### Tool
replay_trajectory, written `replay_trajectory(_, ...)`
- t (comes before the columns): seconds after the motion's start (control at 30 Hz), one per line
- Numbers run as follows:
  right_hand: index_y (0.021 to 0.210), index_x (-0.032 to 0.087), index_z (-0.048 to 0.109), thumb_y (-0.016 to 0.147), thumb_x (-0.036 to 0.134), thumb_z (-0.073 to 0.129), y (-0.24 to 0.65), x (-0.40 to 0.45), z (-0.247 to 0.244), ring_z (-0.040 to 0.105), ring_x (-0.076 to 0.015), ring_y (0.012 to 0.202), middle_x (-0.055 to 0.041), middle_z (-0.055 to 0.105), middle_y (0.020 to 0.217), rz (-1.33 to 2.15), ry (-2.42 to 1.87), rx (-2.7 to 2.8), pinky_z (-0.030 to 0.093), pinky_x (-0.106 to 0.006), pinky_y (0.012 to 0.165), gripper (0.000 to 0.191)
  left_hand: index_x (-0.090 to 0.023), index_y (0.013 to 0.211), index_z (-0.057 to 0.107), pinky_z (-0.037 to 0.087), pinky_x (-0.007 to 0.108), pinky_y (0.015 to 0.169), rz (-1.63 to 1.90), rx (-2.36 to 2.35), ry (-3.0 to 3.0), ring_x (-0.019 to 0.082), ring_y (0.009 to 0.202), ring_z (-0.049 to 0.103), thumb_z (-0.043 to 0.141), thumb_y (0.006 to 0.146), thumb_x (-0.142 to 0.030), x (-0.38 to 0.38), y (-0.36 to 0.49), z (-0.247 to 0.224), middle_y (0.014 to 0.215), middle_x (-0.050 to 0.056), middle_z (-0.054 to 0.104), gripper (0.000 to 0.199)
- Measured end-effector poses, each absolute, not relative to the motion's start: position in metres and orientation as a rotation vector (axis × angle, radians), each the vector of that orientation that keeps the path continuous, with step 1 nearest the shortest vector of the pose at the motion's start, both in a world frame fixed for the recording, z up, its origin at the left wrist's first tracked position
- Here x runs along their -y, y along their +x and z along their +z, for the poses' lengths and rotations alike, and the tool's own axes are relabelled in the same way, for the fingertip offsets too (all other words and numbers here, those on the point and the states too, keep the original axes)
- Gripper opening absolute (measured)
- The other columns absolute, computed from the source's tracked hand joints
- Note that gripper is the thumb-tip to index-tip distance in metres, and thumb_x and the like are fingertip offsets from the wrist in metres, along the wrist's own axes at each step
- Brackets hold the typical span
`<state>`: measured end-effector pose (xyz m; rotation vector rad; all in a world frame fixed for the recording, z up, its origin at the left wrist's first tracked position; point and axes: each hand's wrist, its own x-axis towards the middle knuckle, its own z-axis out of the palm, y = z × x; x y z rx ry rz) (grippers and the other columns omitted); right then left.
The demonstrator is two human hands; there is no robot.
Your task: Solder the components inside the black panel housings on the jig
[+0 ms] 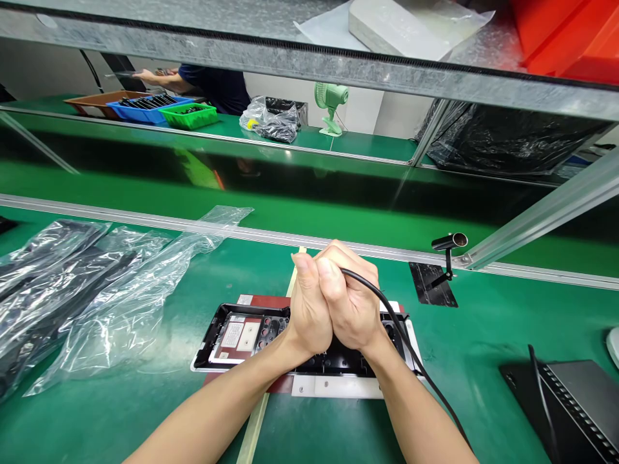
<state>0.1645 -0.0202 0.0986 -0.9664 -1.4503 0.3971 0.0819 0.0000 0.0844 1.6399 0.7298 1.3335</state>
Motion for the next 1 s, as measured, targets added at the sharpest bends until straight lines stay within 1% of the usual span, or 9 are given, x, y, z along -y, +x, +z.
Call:
replay_trajectory(0.2, 0.068, 0.021, 0.046, 0.101, 0.029, 0.047, 0.1641, 0.0201, 0.0996, 0.044, -0.0117, 0.064, 0.0008, 0.050, 0.068, 0.405, -0.950, 1.442, 0.037, -0.030, 0.062, 0.034, -0.020, 0.067, 0.047, 0.047, 0.033, 0.075, 1.331, -0.719, 1.616, 0.016, 0.065, 0.050, 0.015, 0.106, -0.057, -0.0014, 0.0835, 0.0827, 0.072, 0.002, 0.056, 0.062)
replay_trajectory(0.33, 0.067, 0.021, 0.045, 0.101, 0.030, 0.047, 0.1643, 0.0205, 0.0991, 0.044, -0.0126, 0.064, 0.0005, 0.050, 0.068, 0.395, -0.954, 1.449, 0.038, -0.031, 0.062, 0.035, -0.020, 0.067, 0.048, 0.048, 0.033, 0.072, 1.334, -0.696, 1.607, 0.016, 0.065, 0.050, 0.012, 0.106, -0.055, -0.0012, 0.0844, 0.0834, 0.070, 0.003, 0.052, 0.064)
replay_trajectory(0.43, 0.067, 0.021, 0.045, 0.101, 0.031, 0.047, 0.1645, 0.0205, 0.0984, 0.043, -0.0123, 0.064, 0.0006, 0.049, 0.068, 0.410, -0.964, 1.440, 0.037, -0.031, 0.062, 0.036, -0.021, 0.068, 0.050, 0.052, 0.033, 0.071, 1.333, -0.654, 1.634, 0.017, 0.063, 0.045, 0.011, 0.106, -0.054, -0.0007, 0.0841, 0.0842, 0.068, 0.002, 0.045, 0.064)
replay_trajectory(0.53, 0.067, 0.021, 0.045, 0.100, 0.031, 0.048, 0.1647, 0.0199, 0.0980, 0.043, -0.0119, 0.064, 0.0009, 0.049, 0.068, 0.416, -0.958, 1.432, 0.037, -0.031, 0.062, 0.036, -0.022, 0.066, 0.044, 0.054, 0.033, 0.073, 1.342, -0.632, 1.629, 0.016, 0.060, 0.038, 0.013, 0.107, -0.053, -0.0002, 0.0834, 0.0838, 0.068, 0.001, 0.041, 0.060)
replay_trajectory(0.63, 0.066, 0.021, 0.045, 0.101, 0.032, 0.047, 0.1648, 0.0193, 0.0982, 0.044, -0.0122, 0.064, 0.0008, 0.050, 0.067, 0.402, -0.959, 1.440, 0.037, -0.031, 0.061, 0.036, -0.022, 0.066, 0.042, 0.056, 0.033, 0.071, 1.347, -0.618, 1.604, 0.016, 0.058, 0.035, 0.014, 0.107, -0.052, 0.0000, 0.0834, 0.0833, 0.067, 0.001, 0.040, 0.058)
replay_trajectory(0.7, 0.066, 0.021, 0.045, 0.101, 0.032, 0.047, 0.1649, 0.0191, 0.0984, 0.044, -0.0123, 0.064, 0.0006, 0.050, 0.068, 0.402, -0.961, 1.446, 0.038, -0.031, 0.061, 0.036, -0.022, 0.066, 0.042, 0.055, 0.032, 0.070, 1.350, -0.622, 1.609, 0.016, 0.058, 0.034, 0.014, 0.107, -0.052, 0.0000, 0.0837, 0.0834, 0.066, 0.000, 0.038, 0.059)
replay_trajectory(0.8, 0.067, 0.020, 0.045, 0.101, 0.030, 0.048, 0.1650, 0.0191, 0.0982, 0.043, -0.0116, 0.064, 0.0007, 0.050, 0.068, 0.406, -0.948, 1.443, 0.037, -0.030, 0.062, 0.036, -0.021, 0.067, 0.044, 0.053, 0.032, 0.073, 1.342, -0.630, 1.618, 0.016, 0.061, 0.037, 0.012, 0.107, -0.053, -0.0002, 0.0845, 0.0839, 0.068, 0.000, 0.038, 0.060)
replay_trajectory(0.93, 0.067, 0.020, 0.045, 0.100, 0.030, 0.049, 0.1653, 0.0198, 0.0974, 0.044, -0.0114, 0.065, 0.0009, 0.049, 0.068, 0.413, -0.950, 1.434, 0.037, -0.030, 0.062, 0.035, -0.021, 0.068, 0.039, 0.051, 0.033, 0.078, 1.323, -0.608, 1.607, 0.015, 0.062, 0.036, 0.009, 0.107, -0.053, -0.0004, 0.0849, 0.0843, 0.070, 0.000, 0.038, 0.059)
replay_trajectory(1.0, 0.067, 0.020, 0.045, 0.100, 0.031, 0.049, 0.1654, 0.0201, 0.0971, 0.044, -0.0118, 0.065, 0.0008, 0.050, 0.069, 0.420, -0.956, 1.438, 0.038, -0.030, 0.062, 0.035, -0.021, 0.068, 0.040, 0.050, 0.033, 0.079, 1.320, -0.594, 1.618, 0.015, 0.063, 0.036, 0.008, 0.107, -0.051, -0.0005, 0.0847, 0.0841, 0.070, 0.000, 0.038, 0.058)
